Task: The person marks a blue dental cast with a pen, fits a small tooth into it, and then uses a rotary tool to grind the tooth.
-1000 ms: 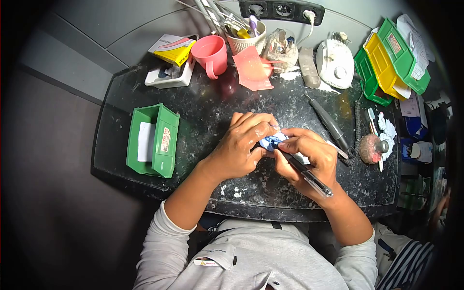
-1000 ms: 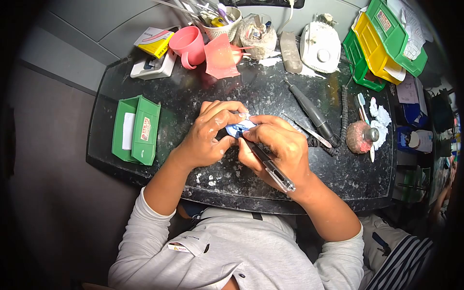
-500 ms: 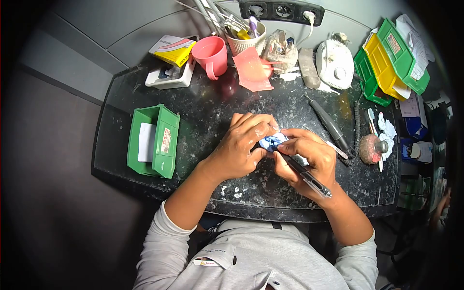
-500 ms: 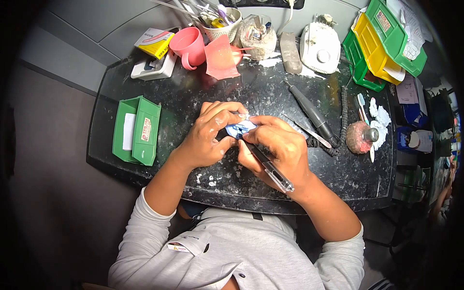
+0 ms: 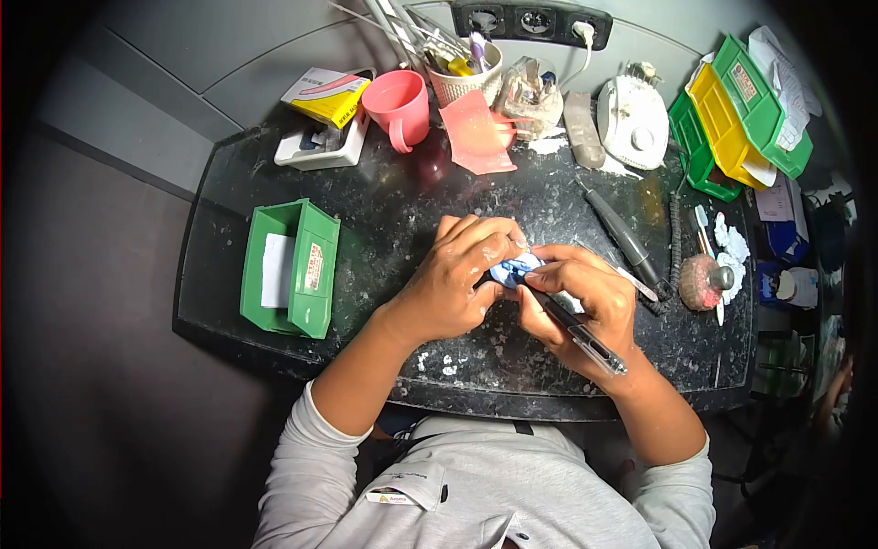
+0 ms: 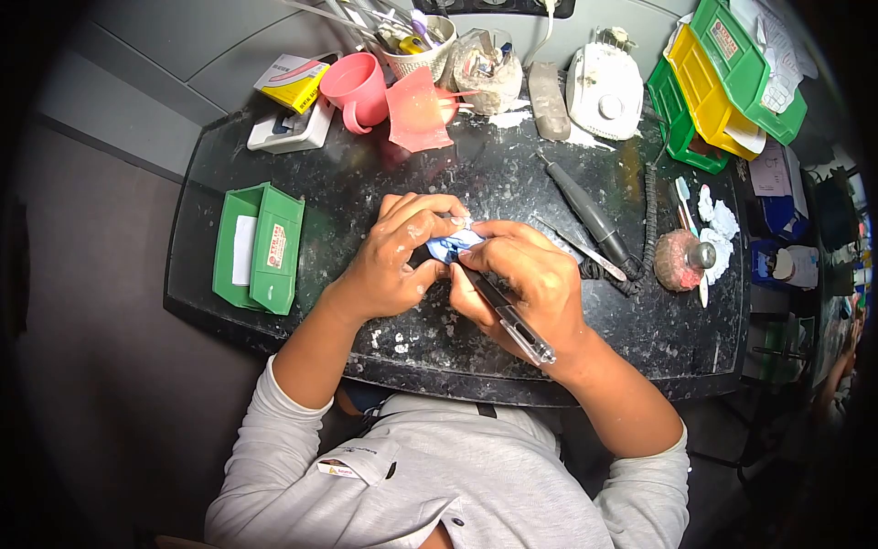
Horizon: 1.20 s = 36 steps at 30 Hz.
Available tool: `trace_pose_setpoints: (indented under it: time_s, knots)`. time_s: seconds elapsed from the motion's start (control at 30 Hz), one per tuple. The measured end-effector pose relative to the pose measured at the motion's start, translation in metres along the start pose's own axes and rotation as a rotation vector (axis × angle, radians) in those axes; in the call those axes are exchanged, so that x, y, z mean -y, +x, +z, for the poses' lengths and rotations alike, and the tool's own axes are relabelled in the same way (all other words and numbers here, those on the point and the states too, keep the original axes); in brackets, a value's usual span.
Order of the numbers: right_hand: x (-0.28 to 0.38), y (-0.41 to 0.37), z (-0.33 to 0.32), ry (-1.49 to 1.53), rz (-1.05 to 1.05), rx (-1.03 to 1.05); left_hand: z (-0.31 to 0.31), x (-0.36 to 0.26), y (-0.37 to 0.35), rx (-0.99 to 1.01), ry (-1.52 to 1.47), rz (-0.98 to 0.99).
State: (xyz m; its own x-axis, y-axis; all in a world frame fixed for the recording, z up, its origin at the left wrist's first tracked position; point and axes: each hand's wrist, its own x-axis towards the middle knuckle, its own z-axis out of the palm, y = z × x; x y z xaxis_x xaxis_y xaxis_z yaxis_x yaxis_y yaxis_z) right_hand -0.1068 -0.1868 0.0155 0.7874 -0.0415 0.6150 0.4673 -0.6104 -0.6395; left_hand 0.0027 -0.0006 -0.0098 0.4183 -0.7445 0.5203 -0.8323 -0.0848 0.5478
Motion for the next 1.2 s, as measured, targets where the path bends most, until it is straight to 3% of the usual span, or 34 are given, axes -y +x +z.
trace_pose_setpoints:
  time_s: [0.53,0.63,0.7,0.77,0.8,0.83,0.93,1.03,1.1,1.17,1.2]
  knots:
    - [-0.002,0.002,-0.006,0.036,-0.017,0.001,0.0,0.003,0.0,-0.024,0.001,-0.02]
    - [0.005,0.002,-0.02,0.129,0.251,-0.032,-0.004,0.002,0.001,-0.088,-0.013,-0.024]
    - [-0.004,0.004,-0.023,0.165,0.278,-0.122,-0.006,0.004,0.002,-0.128,-0.014,-0.02]
    - [-0.011,0.006,-0.035,0.2,0.331,-0.056,-0.008,0.008,0.003,-0.227,-0.031,0.009]
    - [-0.006,0.005,-0.039,0.26,0.487,-0.029,-0.012,0.007,0.002,-0.19,0.051,0.005]
    - [-0.004,0.009,-0.048,0.182,0.666,0.124,-0.012,0.008,0.001,-0.192,0.057,0.01]
    - [-0.006,0.008,-0.047,0.12,0.862,0.522,-0.006,0.016,-0.001,-0.323,-0.11,0.023]
    - [-0.002,0.002,-0.028,-0.039,0.727,0.848,-0.003,0.015,-0.001,-0.347,-0.244,0.003]
    - [0.01,0.006,-0.021,-0.051,0.647,0.9,-0.001,0.016,-0.001,-0.329,-0.288,-0.005]
    - [0.008,0.0,-0.017,-0.094,0.585,0.869,0.0,0.014,-0.001,-0.313,-0.274,0.017]
    - [0.008,-0.002,-0.017,-0.117,0.554,0.709,0.001,0.012,0.0,-0.306,-0.313,0.003]
